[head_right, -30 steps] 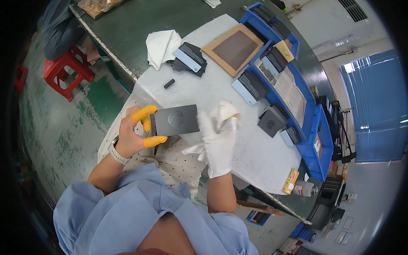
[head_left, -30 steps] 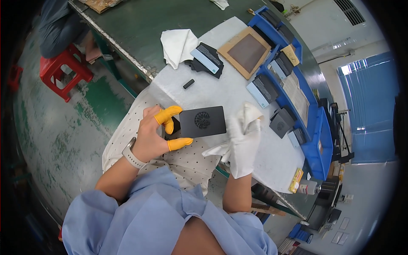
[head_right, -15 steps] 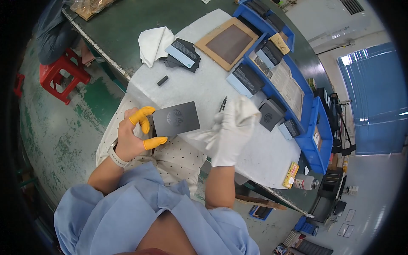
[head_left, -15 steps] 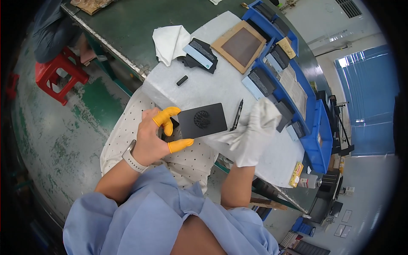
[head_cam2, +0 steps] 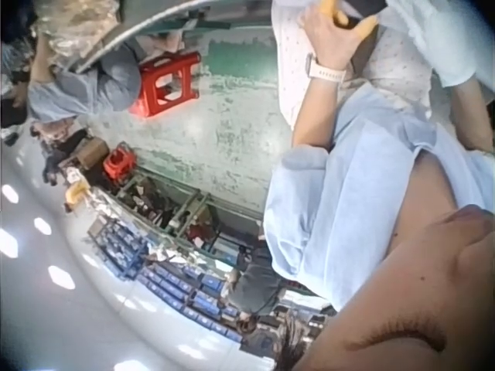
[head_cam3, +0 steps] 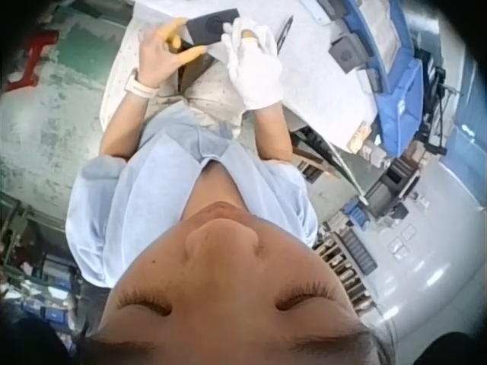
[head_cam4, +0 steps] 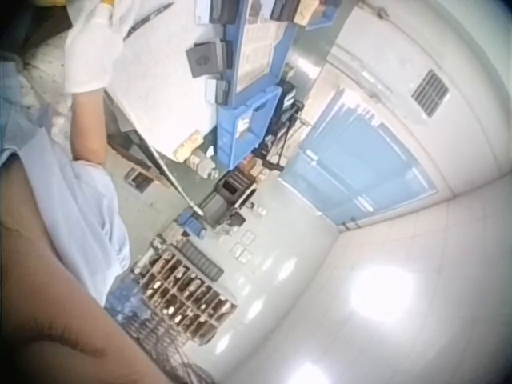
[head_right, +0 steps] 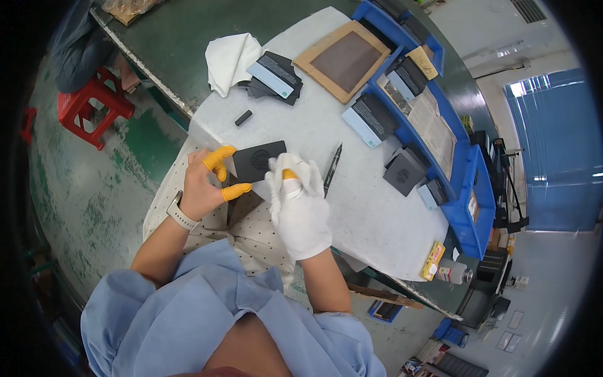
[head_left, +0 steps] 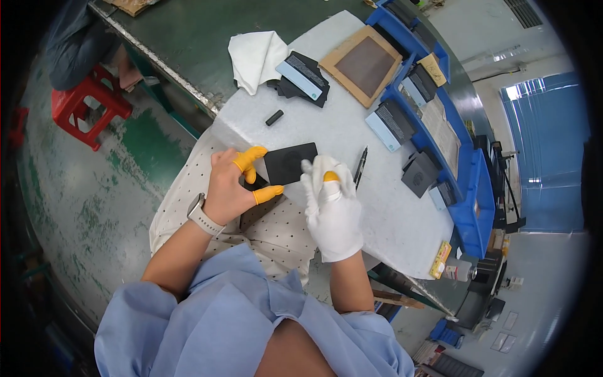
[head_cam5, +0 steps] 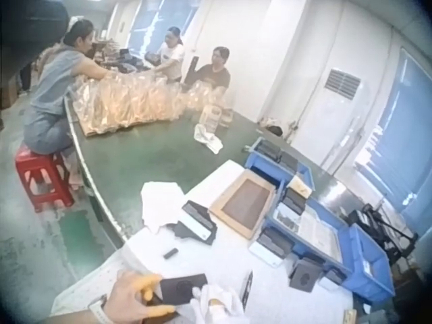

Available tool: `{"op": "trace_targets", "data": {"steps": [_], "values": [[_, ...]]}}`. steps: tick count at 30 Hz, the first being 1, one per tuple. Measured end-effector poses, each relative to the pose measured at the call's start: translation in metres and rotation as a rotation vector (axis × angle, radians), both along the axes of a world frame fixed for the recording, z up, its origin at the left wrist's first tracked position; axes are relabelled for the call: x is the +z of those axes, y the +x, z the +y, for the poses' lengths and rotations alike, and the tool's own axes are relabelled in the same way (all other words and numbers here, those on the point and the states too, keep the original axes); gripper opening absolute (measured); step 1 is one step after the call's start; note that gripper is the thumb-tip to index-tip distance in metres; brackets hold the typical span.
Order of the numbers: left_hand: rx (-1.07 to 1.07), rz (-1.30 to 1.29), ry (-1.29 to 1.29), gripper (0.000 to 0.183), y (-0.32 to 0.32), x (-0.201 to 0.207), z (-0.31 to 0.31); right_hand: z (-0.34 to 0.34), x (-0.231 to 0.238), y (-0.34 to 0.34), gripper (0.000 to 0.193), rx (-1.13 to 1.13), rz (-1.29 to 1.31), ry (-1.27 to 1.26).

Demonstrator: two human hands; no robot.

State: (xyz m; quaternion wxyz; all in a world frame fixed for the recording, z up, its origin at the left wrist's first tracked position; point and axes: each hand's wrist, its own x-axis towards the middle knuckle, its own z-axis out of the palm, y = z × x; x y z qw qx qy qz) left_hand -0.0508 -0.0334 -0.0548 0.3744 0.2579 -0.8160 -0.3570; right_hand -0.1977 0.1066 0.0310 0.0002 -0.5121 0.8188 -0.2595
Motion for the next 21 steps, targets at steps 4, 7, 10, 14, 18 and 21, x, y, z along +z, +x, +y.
{"op": "trace_targets", "data": {"steps": [4,7,10,14,18,21], "values": [[0.006,0.009,-0.029,0.067,0.000,-0.003,-0.001,0.008,-0.006,0.002,0.029,0.277,0.190,0.054],[0.023,0.021,-0.060,0.067,0.000,-0.003,-0.001,0.006,-0.006,-0.001,0.024,0.186,0.240,0.084],[0.029,0.016,-0.080,0.067,0.000,0.001,-0.002,0.008,-0.014,0.002,0.023,0.173,0.138,0.037],[0.012,0.037,-0.126,0.066,0.001,0.002,-0.005,0.014,-0.014,0.005,0.027,0.161,-0.137,0.084],[0.027,0.053,-0.196,0.066,0.000,-0.004,-0.005,0.006,-0.007,0.002,0.029,0.217,0.255,0.167],[0.031,0.062,-0.241,0.066,0.001,-0.004,-0.009,0.003,-0.008,0.001,0.025,0.230,0.246,0.139]]}}
